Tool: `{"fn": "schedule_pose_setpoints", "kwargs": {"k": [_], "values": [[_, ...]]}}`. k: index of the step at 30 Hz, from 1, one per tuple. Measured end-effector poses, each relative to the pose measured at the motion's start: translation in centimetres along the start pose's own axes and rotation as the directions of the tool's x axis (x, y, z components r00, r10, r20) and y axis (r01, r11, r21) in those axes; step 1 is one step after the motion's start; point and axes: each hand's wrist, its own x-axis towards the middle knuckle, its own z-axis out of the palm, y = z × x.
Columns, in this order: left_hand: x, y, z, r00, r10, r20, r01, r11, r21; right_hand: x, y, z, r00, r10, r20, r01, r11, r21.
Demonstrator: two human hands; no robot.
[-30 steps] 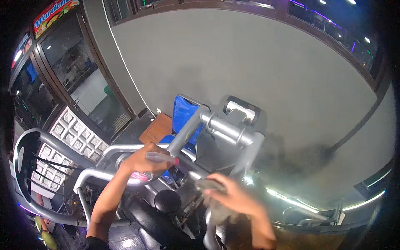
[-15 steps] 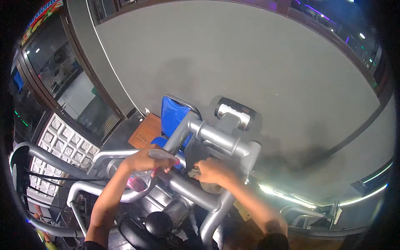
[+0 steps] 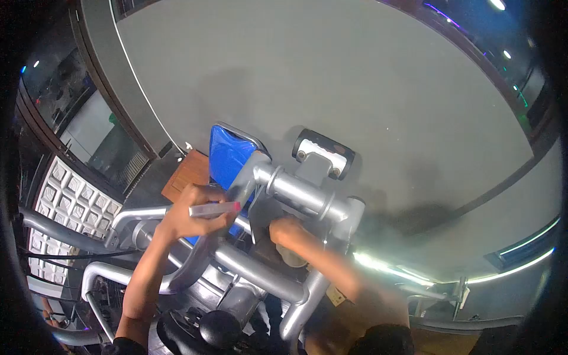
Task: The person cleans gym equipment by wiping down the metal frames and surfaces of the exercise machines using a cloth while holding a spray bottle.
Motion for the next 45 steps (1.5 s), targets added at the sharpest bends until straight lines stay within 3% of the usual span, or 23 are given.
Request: {"fn": "schedule_pose_setpoints", "kwargs": {"k": [4,6,7,9,10,14,16,19,21,23,24,26,28,31,35,37,38,40,45], "values": [[-1.0,-0.6,1.0,0.998,0.067,-0.015,-0.067,0.998,-0.007,4.5,2.3,4.5,0.995,-0.019,-0.102,-0.001,0.981,-0.192],[-1.5,-0.5,0.9,0.998,0.060,-0.015,-0.060,0.998,0.004,5.2,3.6,4.4,0.957,-0.289,-0.028,0.267,0.913,-0.308],[-1.8,-0.6,1.0,0.998,0.058,-0.015,-0.058,0.998,0.025,5.2,3.4,4.6,0.958,-0.286,-0.021,0.266,0.913,-0.309],[-2.5,-1.7,2.0,0.995,0.093,-0.023,-0.092,0.996,0.011,5.7,1.9,5.1,0.995,0.078,-0.069,-0.083,0.994,-0.065],[-2.7,-1.9,2.3,0.996,0.083,-0.041,-0.081,0.996,0.042,4.8,0.2,2.3,0.951,0.306,0.053,-0.308,0.950,0.050],[-3.6,-2.9,2.9,0.987,0.083,-0.137,-0.074,0.995,0.069,9.5,4.1,8.8,0.934,0.349,-0.078,-0.341,0.934,0.103],[-3.7,-3.2,3.0,0.980,0.084,-0.182,-0.071,0.995,0.074,10.8,4.9,10.6,0.920,0.368,-0.132,-0.371,0.929,0.001],[-4.1,-3.3,2.9,0.966,0.175,-0.192,-0.148,0.978,0.144,11.7,6.6,11.3,0.971,0.236,-0.038,-0.239,0.966,-0.098],[-4.3,-3.8,2.9,0.950,0.257,-0.177,-0.225,0.957,0.182,10.2,6.5,9.7,0.982,0.176,-0.064,-0.182,0.978,-0.104],[-4.6,-4.1,3.3,0.941,0.261,-0.213,-0.227,0.959,0.172,6.3,2.9,3.2,0.960,0.032,0.279,0.038,0.970,-0.239],[-4.9,-4.3,3.4,0.933,0.264,-0.244,-0.227,0.959,0.172,3.6,1.1,-0.4,0.958,0.036,0.286,0.036,0.969,-0.243],[-5.0,-4.2,3.4,0.932,0.258,-0.255,-0.222,0.961,0.162,-1.3,-2.6,-6.6,0.847,0.251,0.469,-0.258,0.965,-0.051],[-5.1,-4.3,3.3,0.929,0.253,-0.268,-0.218,0.964,0.156,-3.5,-2.5,-7.1,0.932,0.031,0.362,-0.023,0.999,-0.026],[-5.1,-4.5,3.3,0.932,0.252,-0.259,-0.229,0.967,0.114,-5.5,-2.2,-7.1,0.953,-0.103,0.284,0.096,0.995,0.037],[-5.2,-4.5,2.8,0.935,0.270,-0.232,-0.252,0.962,0.102,-2.3,-1.1,-3.5,0.959,-0.060,0.276,0.087,0.993,-0.085],[-5.3,-4.7,2.8,0.935,0.275,-0.224,-0.261,0.961,0.090,1.9,0.4,1.2,0.931,0.111,0.347,0.081,0.865,-0.495],[-5.3,-4.8,2.8,0.936,0.265,-0.233,-0.257,0.964,0.061,3.7,1.5,2.8,0.933,0.110,0.344,0.080,0.866,-0.494],[-5.5,-4.9,2.8,0.939,0.252,-0.235,-0.252,0.967,0.028,5.9,2.7,4.6,0.894,0.336,0.297,-0.189,0.883,-0.430],[-5.4,-4.7,2.5,0.939,0.284,-0.195,-0.285,0.958,0.021,5.6,3.4,4.6,0.941,0.175,0.288,-0.049,0.917,-0.396]]}}
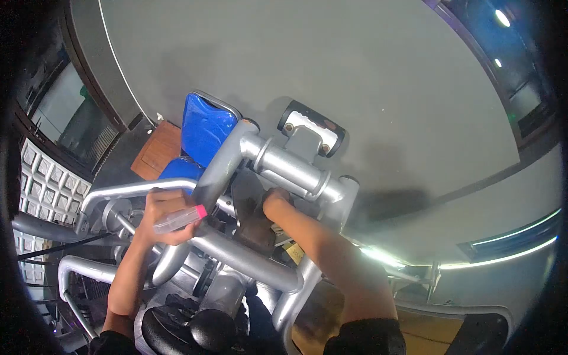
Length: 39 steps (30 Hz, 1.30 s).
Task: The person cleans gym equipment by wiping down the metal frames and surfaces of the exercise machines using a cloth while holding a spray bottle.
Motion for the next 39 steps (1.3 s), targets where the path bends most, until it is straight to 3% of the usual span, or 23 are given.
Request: {"fn": "schedule_pose_setpoints", "kwargs": {"k": [3,5,8,11,15,17,20,21,22,24,25,27,28,30,31,32,34,35,36,39], "values": [[-0.1,-0.1,0.1,1.000,0.005,-0.011,-0.004,1.000,0.031,-2.1,-0.1,-1.1,0.997,-0.070,-0.032,0.067,0.992,-0.104],[0.0,0.1,-0.2,1.000,-0.005,0.013,0.005,1.000,0.027,-7.2,-0.5,-4.4,1.000,0.003,0.004,-0.003,1.000,-0.020],[0.0,0.0,-0.3,0.999,-0.013,0.037,0.012,0.999,0.031,-13.2,-0.2,-8.4,0.989,-0.067,0.133,0.070,0.997,-0.017],[-0.1,-0.2,-0.3,0.999,-0.011,0.038,0.010,0.999,0.036,-15.2,-0.1,-9.0,0.997,0.005,0.077,-0.007,1.000,0.025],[-0.3,-0.6,-0.1,1.000,-0.004,0.017,0.004,1.000,-0.021,-11.7,-1.8,-6.7,0.999,0.047,0.021,-0.047,0.998,0.036],[-0.2,-0.5,-0.2,1.000,-0.006,0.023,0.006,1.000,-0.011,-7.9,-2.4,-4.5,0.993,0.113,0.043,-0.103,0.979,-0.174],[-0.3,-0.4,-0.4,0.999,-0.021,0.046,0.020,1.000,0.015,-5.5,-1.9,-3.8,0.973,0.193,0.125,-0.166,0.966,-0.197],[-0.3,-0.3,-0.5,0.998,-0.029,0.063,0.027,0.999,0.025,-6.0,-2.0,-4.1,0.982,0.186,0.017,-0.180,0.969,-0.166],[-0.3,-0.3,-0.5,0.997,-0.027,0.070,0.025,0.999,0.031,-6.4,-1.9,-4.5,0.983,0.183,0.012,-0.179,0.971,-0.159],[-0.2,-0.4,-0.4,0.998,-0.038,0.051,0.039,0.999,-0.015,-7.9,-1.4,-6.1,0.982,0.069,0.176,-0.041,0.986,-0.161],[-0.2,-0.4,-0.4,0.999,-0.026,0.035,0.027,0.999,-0.018,-7.5,-1.1,-5.5,0.984,0.068,0.166,-0.042,0.986,-0.159],[-0.4,-0.7,-0.2,0.999,-0.030,0.028,0.031,0.999,-0.023,-6.4,-0.1,-3.3,0.997,-0.050,-0.057,0.044,0.993,-0.110],[-0.3,-0.8,-0.1,0.999,-0.036,0.018,0.037,0.998,-0.041,-7.3,0.6,-4.2,0.997,-0.048,-0.061,0.041,0.993,-0.109],[-0.2,-0.4,-0.2,0.999,-0.047,0.007,0.047,0.998,-0.043,-9.9,2.0,-5.7,0.972,-0.232,-0.027,0.234,0.963,0.135],[-0.1,-0.3,-0.3,0.998,-0.060,0.023,0.061,0.998,-0.023,-11.2,2.7,-5.9,0.965,-0.243,-0.094,0.260,0.917,0.303],[-0.1,-0.2,-0.4,0.996,-0.075,0.037,0.075,0.997,-0.004,-12.0,3.0,-6.5,0.965,-0.244,-0.093,0.261,0.918,0.300],[-0.3,-0.5,-0.1,0.997,-0.073,0.014,0.073,0.997,-0.036,-13.1,3.4,-7.8,0.921,-0.371,-0.116,0.356,0.685,0.636],[-0.3,-0.6,0.0,0.998,-0.070,-0.007,0.069,0.995,-0.069,-13.9,3.0,-8.0,0.946,-0.274,-0.171,0.316,0.673,0.669],[-0.3,-0.5,0.0,0.997,-0.071,-0.011,0.070,0.995,-0.069,-13.6,2.5,-7.6,0.947,-0.275,-0.169,0.315,0.676,0.667],[-0.2,-0.4,0.0,0.997,-0.074,-0.005,0.074,0.995,-0.068,-8.6,0.7,-3.5,0.963,-0.028,-0.269,0.268,0.214,0.939]]}}
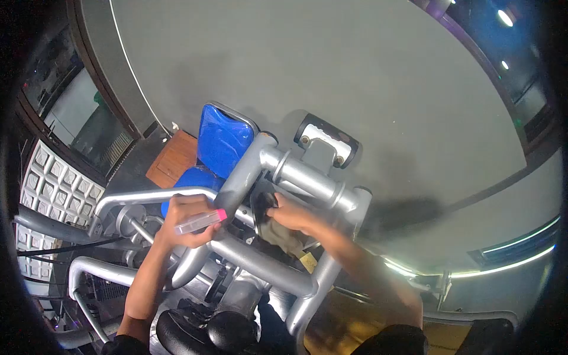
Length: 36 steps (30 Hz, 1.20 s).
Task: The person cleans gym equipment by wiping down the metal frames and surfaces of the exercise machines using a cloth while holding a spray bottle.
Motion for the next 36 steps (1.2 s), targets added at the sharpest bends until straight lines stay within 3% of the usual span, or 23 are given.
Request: {"fn": "schedule_pose_setpoints", "kwargs": {"k": [1,3,5,7,8,9,11,15,18,20,21,23,24,27,29,33,36], "values": [[0.0,-0.2,0.1,1.000,0.005,-0.012,-0.005,1.000,-0.013,0.3,0.5,0.8,1.000,-0.001,-0.002,0.001,1.000,-0.003],[-0.1,-0.4,0.1,1.000,0.008,-0.026,-0.009,1.000,-0.025,0.9,0.9,1.8,0.999,0.050,-0.016,-0.039,0.910,0.413],[0.0,-0.3,-0.1,1.000,0.018,-0.006,-0.018,0.999,-0.031,2.8,2.3,1.7,0.994,0.110,-0.008,-0.096,0.901,0.423],[0.0,-0.1,-0.1,1.000,0.020,-0.008,-0.021,0.999,-0.035,4.2,2.8,1.8,0.966,0.167,-0.197,-0.121,0.967,0.225],[0.1,0.0,-0.2,1.000,0.026,-0.006,-0.026,0.999,-0.035,5.7,4.1,2.1,0.957,0.116,-0.264,-0.110,0.993,0.037],[0.1,0.0,-0.2,1.000,0.027,-0.007,-0.027,0.999,-0.035,6.3,3.9,1.7,0.957,0.115,-0.266,-0.109,0.993,0.036],[0.1,0.1,-0.4,1.000,0.024,0.018,-0.024,1.000,-0.006,7.6,3.5,0.8,0.974,0.206,-0.093,-0.218,0.964,-0.153],[-0.1,-0.1,-0.2,1.000,0.025,0.003,-0.025,0.999,-0.044,8.9,4.8,1.5,0.963,0.186,-0.195,-0.226,0.951,-0.212],[-0.1,-0.1,-0.2,1.000,0.025,0.011,-0.024,0.999,-0.047,9.2,6.5,2.3,0.963,0.131,-0.235,-0.169,0.975,-0.146],[0.0,0.0,-0.3,1.000,0.014,0.017,-0.013,0.999,-0.045,10.2,9.3,3.4,0.931,-0.029,-0.363,-0.019,0.992,-0.127],[0.0,0.1,-0.3,1.000,0.014,0.015,-0.013,0.999,-0.044,8.5,7.3,2.9,0.931,-0.030,-0.363,-0.018,0.992,-0.128],[0.2,0.3,-0.4,1.000,0.016,0.019,-0.016,1.000,-0.026,2.1,0.0,1.6,0.975,0.188,-0.117,-0.197,0.977,-0.080],[0.2,0.3,-0.4,1.000,0.016,0.019,-0.016,1.000,-0.026,0.6,-0.7,1.7,0.975,0.188,-0.117,-0.197,0.977,-0.080],[0.1,0.2,-0.3,1.000,0.018,0.022,-0.017,0.999,-0.040,-3.6,-1.9,2.2,0.983,-0.134,-0.124,0.097,0.958,-0.270],[0.0,0.0,-0.3,1.000,0.007,0.027,-0.006,0.999,-0.041,-5.0,-3.5,1.2,0.986,-0.164,0.024,0.162,0.931,-0.327],[-0.1,0.2,-0.4,0.999,-0.004,0.044,0.004,1.000,-0.009,-6.6,-4.9,-0.2,0.949,-0.300,0.101,0.316,0.885,-0.341],[0.0,0.1,-0.4,0.999,0.015,0.050,-0.015,1.000,0.005,-5.3,-4.7,0.2,0.956,-0.215,-0.199,0.128,0.919,-0.374]]}}
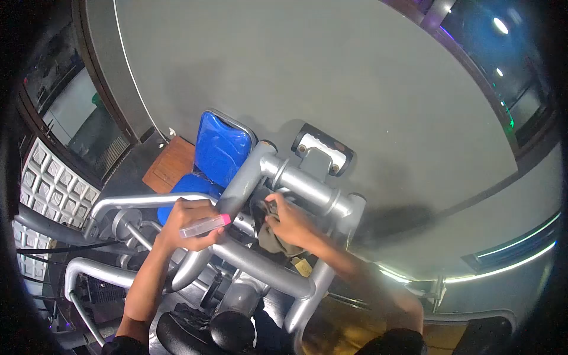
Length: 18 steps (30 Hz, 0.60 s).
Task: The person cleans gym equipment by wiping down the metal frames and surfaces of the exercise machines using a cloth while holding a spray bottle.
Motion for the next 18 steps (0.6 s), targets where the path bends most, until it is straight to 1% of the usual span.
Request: {"fn": "schedule_pose_setpoints", "kwargs": {"k": [1,2,3,4,5,7,8,10,11,13,14,15,16,17,18], "values": [[0.0,-0.1,0.1,1.000,0.001,-0.008,-0.001,1.000,-0.015,1.0,1.3,1.3,1.000,-0.001,-0.004,0.001,1.000,0.001],[-0.1,-0.1,0.1,1.000,0.002,-0.018,-0.003,1.000,-0.028,2.1,3.1,3.1,0.997,0.008,-0.072,-0.009,1.000,-0.019],[-0.2,-0.1,0.1,1.000,0.005,-0.018,-0.005,1.000,-0.024,2.6,2.9,3.7,0.990,0.015,-0.138,-0.021,0.999,-0.038],[-0.1,-0.1,0.2,1.000,0.011,-0.029,-0.013,0.999,-0.046,3.1,2.6,4.3,0.984,0.173,-0.034,-0.173,0.985,0.023],[0.1,-0.2,0.2,0.999,0.021,-0.040,-0.024,0.997,-0.069,2.7,2.5,4.9,0.989,0.140,-0.049,-0.136,0.988,0.074],[0.2,0.0,0.1,0.999,0.016,-0.038,-0.019,0.998,-0.063,1.7,2.7,4.8,0.995,0.053,-0.090,-0.043,0.993,0.111],[0.2,0.1,0.1,0.999,0.024,-0.027,-0.025,0.999,-0.044,1.2,2.9,4.1,0.995,0.054,-0.089,-0.045,0.993,0.108],[0.2,0.2,0.0,0.999,0.028,-0.024,-0.029,0.999,-0.026,-0.9,0.9,0.9,0.993,-0.031,0.115,0.026,0.999,0.044],[0.2,0.4,-0.2,1.000,0.025,-0.013,-0.025,1.000,-0.014,-1.8,-0.2,-0.5,0.993,-0.031,0.117,0.027,0.999,0.038],[0.4,0.5,-0.2,1.000,0.026,-0.009,-0.026,1.000,-0.001,-3.1,-2.0,-2.7,0.965,-0.195,0.174,0.211,0.974,-0.082],[0.4,0.6,-0.3,1.000,0.021,-0.007,-0.021,1.000,0.004,-3.5,-2.3,-2.8,0.965,-0.196,0.173,0.213,0.973,-0.086],[0.4,0.7,-0.3,1.000,0.016,-0.005,-0.016,1.000,0.010,-3.9,-2.5,-2.6,0.960,-0.277,0.047,0.278,0.910,-0.307],[0.3,0.7,-0.3,1.000,0.019,-0.008,-0.019,1.000,0.011,-4.1,-2.6,-2.4,0.925,-0.376,-0.059,0.293,0.803,-0.519],[0.3,0.8,-0.3,1.000,0.021,-0.002,-0.021,1.000,0.008,-4.0,-2.8,-2.3,0.925,-0.376,-0.062,0.291,0.802,-0.521],[0.3,0.9,-0.3,1.000,0.025,0.003,-0.025,1.000,0.006,-3.5,-3.0,-2.2,0.916,-0.398,-0.042,0.271,0.694,-0.667]]}}
